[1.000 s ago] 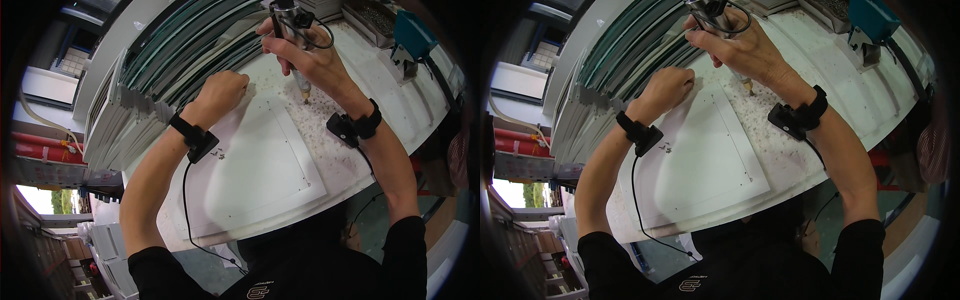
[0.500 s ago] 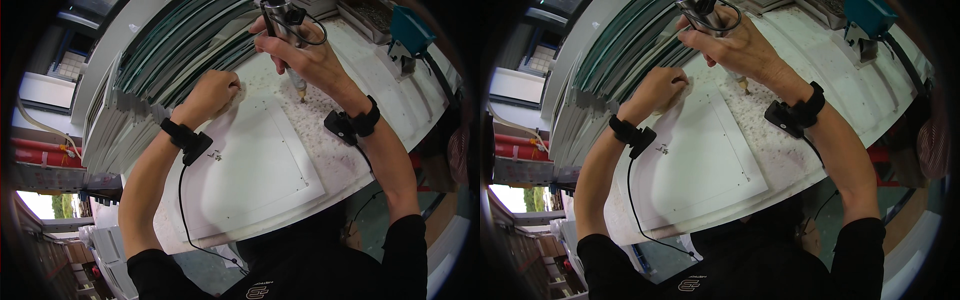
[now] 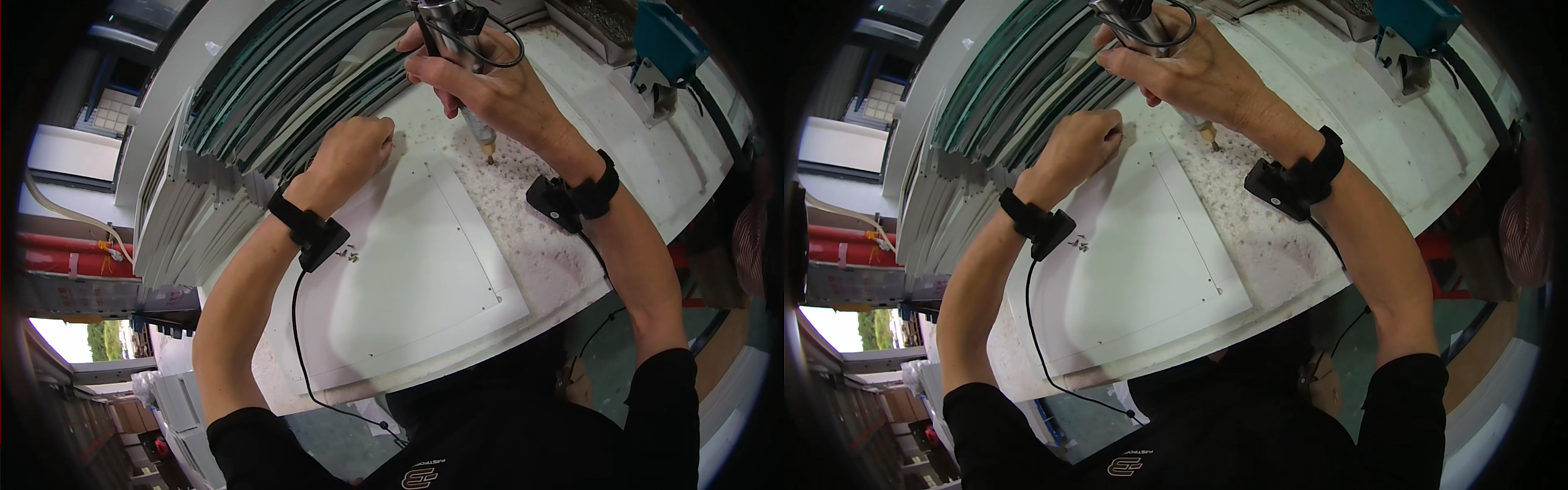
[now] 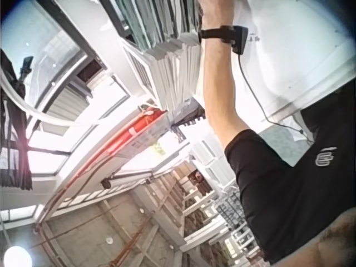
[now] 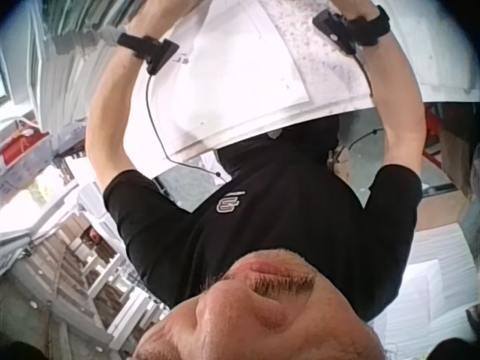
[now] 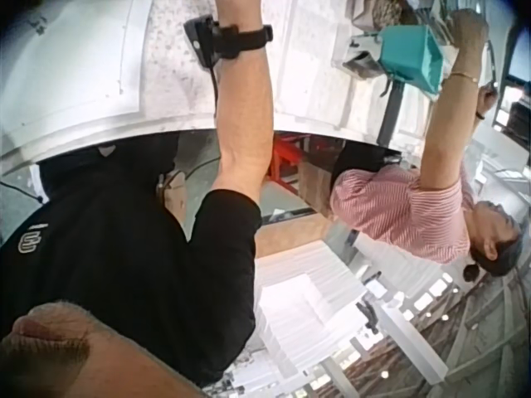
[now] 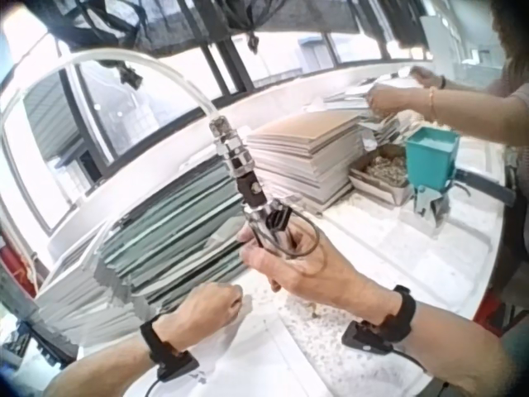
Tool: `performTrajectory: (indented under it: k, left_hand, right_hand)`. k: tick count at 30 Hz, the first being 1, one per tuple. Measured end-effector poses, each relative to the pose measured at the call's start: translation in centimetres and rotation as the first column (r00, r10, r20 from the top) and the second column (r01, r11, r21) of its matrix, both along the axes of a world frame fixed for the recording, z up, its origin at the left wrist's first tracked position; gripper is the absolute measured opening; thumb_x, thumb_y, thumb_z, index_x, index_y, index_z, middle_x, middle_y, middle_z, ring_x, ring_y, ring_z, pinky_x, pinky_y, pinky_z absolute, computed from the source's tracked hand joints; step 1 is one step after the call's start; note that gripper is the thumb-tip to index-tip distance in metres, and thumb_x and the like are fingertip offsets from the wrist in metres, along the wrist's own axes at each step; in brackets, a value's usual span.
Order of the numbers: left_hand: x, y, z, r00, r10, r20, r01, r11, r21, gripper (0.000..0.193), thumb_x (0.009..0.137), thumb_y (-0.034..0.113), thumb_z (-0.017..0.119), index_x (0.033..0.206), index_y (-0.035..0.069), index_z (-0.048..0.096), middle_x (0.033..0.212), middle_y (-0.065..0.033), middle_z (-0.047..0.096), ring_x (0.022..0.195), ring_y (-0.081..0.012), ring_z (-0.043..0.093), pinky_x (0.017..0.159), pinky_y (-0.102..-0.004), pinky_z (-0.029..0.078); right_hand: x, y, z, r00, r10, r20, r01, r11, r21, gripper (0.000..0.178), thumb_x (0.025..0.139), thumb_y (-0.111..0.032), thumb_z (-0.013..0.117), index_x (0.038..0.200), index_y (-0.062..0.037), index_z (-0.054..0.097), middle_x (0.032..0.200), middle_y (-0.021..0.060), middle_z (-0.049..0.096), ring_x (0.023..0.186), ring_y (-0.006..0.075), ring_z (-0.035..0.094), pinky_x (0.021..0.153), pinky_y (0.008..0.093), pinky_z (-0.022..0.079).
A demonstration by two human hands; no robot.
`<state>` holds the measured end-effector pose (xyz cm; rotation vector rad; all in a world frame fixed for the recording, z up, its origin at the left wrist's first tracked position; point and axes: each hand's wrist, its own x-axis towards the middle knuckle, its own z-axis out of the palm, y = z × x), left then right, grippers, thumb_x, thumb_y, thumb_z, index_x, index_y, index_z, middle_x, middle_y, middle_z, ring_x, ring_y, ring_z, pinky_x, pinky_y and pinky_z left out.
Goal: The person uses a pneumatic screwdriver to fasten screws into a white rectangular frame on a workbench. They then move the frame aside, pick up a dark glass pane, and place it into the frame. The person applies a white substance from a container onto the glass surface and places a white cover panel over the assembly. Finally, they secure the cover panel with screws using the pneumatic tool.
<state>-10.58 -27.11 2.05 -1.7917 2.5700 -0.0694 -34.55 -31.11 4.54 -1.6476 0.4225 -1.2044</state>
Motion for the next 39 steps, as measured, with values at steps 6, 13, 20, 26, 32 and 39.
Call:
performTrajectory:
  k: [6, 13, 20, 26, 32, 39]
  left_hand:
    - [1.1, 0.1, 1.0, 0.910, 0.245, -0.334, -0.178, 0.959, 0.219, 0.017, 0.090, 0.015, 0.065, 0.097, -0.001, 0.068, 0.086, -0.0140, 0.071, 0.075, -0.0268, 0.066, 0.074, -0.0369, 0.052]
    - [-1.3, 6.3, 4.6, 0.821, 0.396, -0.412, -0.220, 0.884, 0.411, 0.018, 0.092, 0.017, 0.068, 0.096, -0.001, 0.067, 0.084, -0.0042, 0.067, 0.076, -0.0122, 0.061, 0.076, -0.0292, 0.051]
    - [-0.4, 10.7, 4.1, 0.791, 0.478, -0.381, -0.254, 0.823, 0.508, 0.018, 0.092, 0.016, 0.067, 0.096, -0.001, 0.066, 0.081, -0.0045, 0.068, 0.073, -0.0139, 0.062, 0.074, -0.0299, 0.052]
    - [0.7, 14.8, 4.1, 0.852, 0.387, -0.352, -0.259, 0.896, 0.360, 0.018, 0.094, 0.014, 0.069, 0.098, -0.004, 0.069, 0.080, -0.0121, 0.071, 0.072, -0.0186, 0.066, 0.072, -0.0313, 0.053]
    - [-0.8, 16.5, 4.0, 0.871, 0.337, -0.357, -0.307, 0.941, 0.140, 0.011, 0.092, 0.008, 0.071, 0.099, -0.001, 0.069, 0.089, -0.0151, 0.072, 0.075, -0.0295, 0.069, 0.071, -0.0369, 0.054]
    - [-1.6, 16.5, 1.8, 0.966, 0.179, -0.185, -0.178, 0.984, 0.019, 0.012, 0.091, 0.011, 0.073, 0.101, 0.005, 0.072, 0.092, -0.0083, 0.073, 0.086, -0.0258, 0.067, 0.076, -0.0369, 0.054]
  right_hand:
    - [-0.1, 0.1, 0.2, 0.996, 0.084, 0.027, -0.087, 0.990, 0.108, 0.025, 0.096, -0.018, 0.070, 0.115, -0.0034, 0.066, 0.075, -0.0022, 0.062, 0.063, 0.0058, 0.057, 0.057, 0.0240, 0.048]
    - [-0.7, 0.0, 0.2, 0.998, 0.054, 0.036, -0.055, 0.998, 0.043, 0.022, 0.096, -0.017, 0.069, 0.113, -0.0026, 0.066, 0.074, -0.0010, 0.061, 0.062, 0.0071, 0.058, 0.055, 0.0248, 0.048]
    - [0.1, 0.0, 0.4, 1.000, 0.011, 0.013, -0.011, 1.000, 0.004, 0.020, 0.095, -0.015, 0.069, 0.110, -0.0020, 0.066, 0.073, 0.0002, 0.061, 0.060, 0.0080, 0.058, 0.054, 0.0256, 0.049]
    - [0.0, -0.1, 0.2, 1.000, -0.010, 0.012, 0.010, 1.000, -0.027, 0.019, 0.095, -0.015, 0.068, 0.109, -0.0018, 0.067, 0.072, -0.0003, 0.061, 0.059, 0.0077, 0.058, 0.052, 0.0252, 0.050]
    - [-0.2, -0.5, 0.0, 0.999, 0.002, 0.045, -0.001, 0.999, -0.037, 0.019, 0.096, -0.015, 0.068, 0.109, -0.0018, 0.067, 0.072, -0.0003, 0.061, 0.059, 0.0075, 0.058, 0.052, 0.0249, 0.051]
    - [-0.4, -0.3, 0.2, 1.000, -0.001, 0.015, 0.002, 0.999, -0.037, 0.020, 0.096, -0.017, 0.068, 0.109, -0.0021, 0.066, 0.073, -0.0003, 0.061, 0.060, 0.0077, 0.059, 0.053, 0.0248, 0.051]
